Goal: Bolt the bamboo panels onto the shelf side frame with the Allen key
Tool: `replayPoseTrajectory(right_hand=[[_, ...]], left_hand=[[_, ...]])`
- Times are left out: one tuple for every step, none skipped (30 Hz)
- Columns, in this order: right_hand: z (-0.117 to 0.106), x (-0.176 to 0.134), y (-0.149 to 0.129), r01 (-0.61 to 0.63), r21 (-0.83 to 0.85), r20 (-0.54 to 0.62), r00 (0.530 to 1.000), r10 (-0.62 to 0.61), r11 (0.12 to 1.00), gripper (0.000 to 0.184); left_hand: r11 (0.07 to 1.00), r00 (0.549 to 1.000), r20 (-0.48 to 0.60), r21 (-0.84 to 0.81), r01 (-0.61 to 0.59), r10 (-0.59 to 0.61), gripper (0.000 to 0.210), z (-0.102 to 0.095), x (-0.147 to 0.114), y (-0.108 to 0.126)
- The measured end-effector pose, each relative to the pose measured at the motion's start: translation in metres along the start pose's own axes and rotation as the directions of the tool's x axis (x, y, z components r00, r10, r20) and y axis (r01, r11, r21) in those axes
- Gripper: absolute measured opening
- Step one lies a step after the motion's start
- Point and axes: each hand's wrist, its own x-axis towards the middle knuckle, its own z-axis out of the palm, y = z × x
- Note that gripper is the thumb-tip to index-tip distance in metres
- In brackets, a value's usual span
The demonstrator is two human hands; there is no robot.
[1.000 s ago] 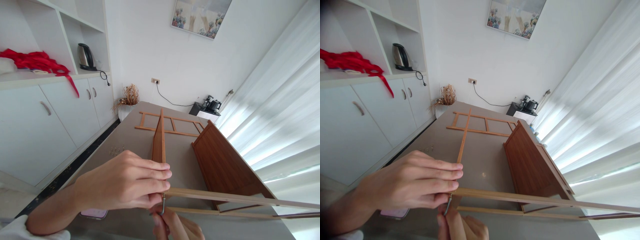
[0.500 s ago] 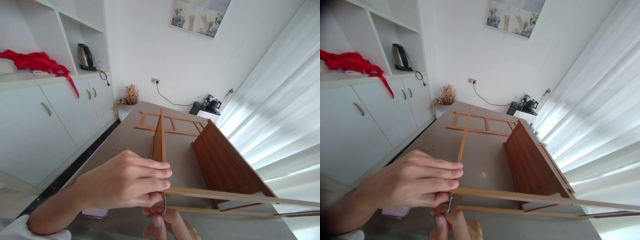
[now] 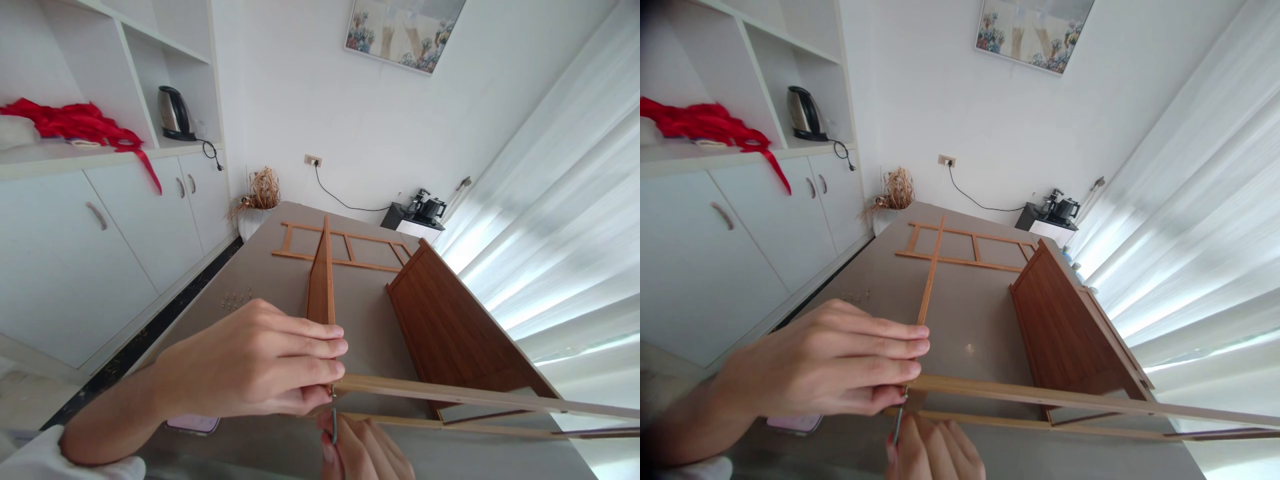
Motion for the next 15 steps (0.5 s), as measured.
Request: replayPoseTrajectory(right_hand=[[-0.002, 0.001, 0.003, 0.029, -0.011, 0.019, 0.999, -0.028, 1.000, 0.027], [-0.004, 0.002, 0.006, 0.050, -0.014, 0.038, 0.998, -0.050, 0.999, 0.025], [-0.006, 0.003, 0.008, 0.065, -0.013, 0.063, 0.996, -0.064, 0.998, 0.024], [-0.008, 0.003, 0.010, 0.074, -0.013, 0.086, 0.994, -0.072, 0.997, 0.023], [-0.009, 0.003, 0.011, 0.076, -0.017, 0.100, 0.992, -0.074, 0.997, 0.023], [-0.010, 0.004, 0.011, 0.079, -0.023, 0.106, 0.991, -0.076, 0.997, 0.023], [-0.010, 0.004, 0.011, 0.081, -0.033, 0.112, 0.991, -0.077, 0.996, 0.023], [-0.010, 0.004, 0.011, 0.086, -0.043, 0.112, 0.990, -0.081, 0.995, 0.023], [-0.011, 0.004, 0.011, 0.095, -0.052, 0.113, 0.990, -0.089, 0.994, 0.024], [-0.011, 0.005, 0.011, 0.102, -0.062, 0.119, 0.988, -0.094, 0.993, 0.024], [-0.012, 0.005, 0.011, 0.110, -0.073, 0.133, 0.986, -0.100, 0.991, 0.024], [-0.013, 0.006, 0.011, 0.118, -0.083, 0.144, 0.984, -0.105, 0.990, 0.024], [-0.014, 0.007, 0.012, 0.126, -0.094, 0.154, 0.982, -0.110, 0.988, 0.023], [-0.015, 0.008, 0.012, 0.130, -0.105, 0.164, 0.980, -0.112, 0.986, 0.023], [-0.016, 0.009, 0.012, 0.133, -0.119, 0.175, 0.978, -0.111, 0.984, 0.023]], left_hand=[[1.000, 1.000, -0.002, 0.003, 0.000, 0.000, 0.014, 0.000, 0.000, 0.000], [1.000, 1.000, -0.004, 0.005, -0.001, 0.001, 0.014, 0.000, 0.000, 0.000], [1.000, 1.000, -0.004, 0.006, -0.002, 0.002, 0.014, 0.000, 0.000, 0.000], [1.000, 1.000, 0.000, 0.008, -0.002, 0.002, 0.014, 0.000, 0.000, 0.001], [1.000, 1.000, 0.006, 0.008, -0.001, 0.001, 0.014, 0.000, 0.001, 0.001], [1.000, 1.000, 0.009, 0.008, 0.000, 0.000, 0.014, -0.001, 0.001, 0.001], [1.000, 1.000, 0.009, 0.008, 0.001, -0.001, 0.014, -0.001, 0.002, 0.001], [1.000, 1.000, 0.009, 0.006, 0.001, -0.001, 0.014, -0.001, 0.002, 0.001], [1.000, 1.000, 0.005, 0.006, 0.002, -0.002, 0.014, -0.001, 0.002, 0.002], [1.000, 1.000, 0.002, 0.006, 0.001, -0.001, 0.014, -0.001, 0.003, 0.002], [1.000, 1.000, -0.001, 0.007, 0.000, 0.000, 0.014, -0.002, 0.003, 0.002], [1.000, 1.000, 0.000, 0.009, -0.001, 0.001, 0.014, -0.002, 0.003, 0.002], [1.000, 1.000, 0.000, 0.011, -0.002, 0.002, 0.014, -0.002, 0.003, 0.002], [1.000, 1.000, -0.002, 0.013, -0.004, 0.004, 0.014, -0.002, 0.003, 0.002], [1.000, 1.000, -0.003, 0.013, -0.004, 0.004, 0.014, -0.002, 0.003, 0.002]])
